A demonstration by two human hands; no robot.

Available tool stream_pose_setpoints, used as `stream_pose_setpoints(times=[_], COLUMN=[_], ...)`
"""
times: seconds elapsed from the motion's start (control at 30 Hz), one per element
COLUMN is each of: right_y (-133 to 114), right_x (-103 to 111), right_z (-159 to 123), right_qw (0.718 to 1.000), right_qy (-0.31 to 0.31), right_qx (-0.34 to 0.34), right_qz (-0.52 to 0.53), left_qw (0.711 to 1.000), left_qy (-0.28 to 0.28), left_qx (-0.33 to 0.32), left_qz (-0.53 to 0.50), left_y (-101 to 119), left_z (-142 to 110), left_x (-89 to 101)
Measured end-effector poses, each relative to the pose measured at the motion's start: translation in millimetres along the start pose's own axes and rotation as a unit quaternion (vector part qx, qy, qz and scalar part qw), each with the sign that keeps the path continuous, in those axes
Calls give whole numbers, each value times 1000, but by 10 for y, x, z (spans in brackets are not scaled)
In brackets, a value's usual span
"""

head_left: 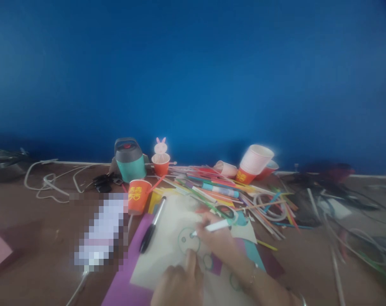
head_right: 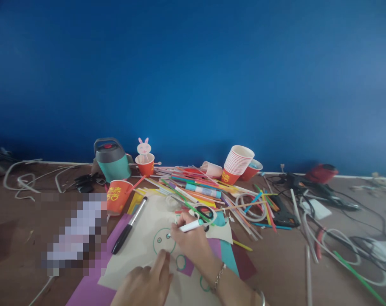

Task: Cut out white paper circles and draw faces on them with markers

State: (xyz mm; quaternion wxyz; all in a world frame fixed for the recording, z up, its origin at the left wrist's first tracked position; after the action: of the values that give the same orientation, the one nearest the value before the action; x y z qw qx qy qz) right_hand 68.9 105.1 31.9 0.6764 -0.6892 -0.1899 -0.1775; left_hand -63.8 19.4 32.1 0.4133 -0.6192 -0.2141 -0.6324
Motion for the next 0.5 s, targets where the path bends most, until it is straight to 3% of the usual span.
stream_pose_setpoints(times=[0.5], right_y=[24], right_x=[-11], right_z=[-7], right_qw=[1000], right_qy=[-7], right_qx=[12], right_qz=[-7], left_qw=[1000], left_qy=[7], left_qx=[-1], left_qz=[-3], left_y=[5], left_z=[-5], left_x=[-44])
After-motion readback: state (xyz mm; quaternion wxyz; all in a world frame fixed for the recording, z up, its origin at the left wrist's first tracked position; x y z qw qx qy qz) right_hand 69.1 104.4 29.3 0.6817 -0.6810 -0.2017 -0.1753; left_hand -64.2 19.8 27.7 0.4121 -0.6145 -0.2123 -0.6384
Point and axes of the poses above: each hand's wrist, its own z-axis towards the middle knuckle, its own x-axis out of the back of the hand, y = z × x, the point moved 1 cm from there along z, towards the middle knuckle, and after that the axes turned 4 degrees about -x, right-handed, at the moved point
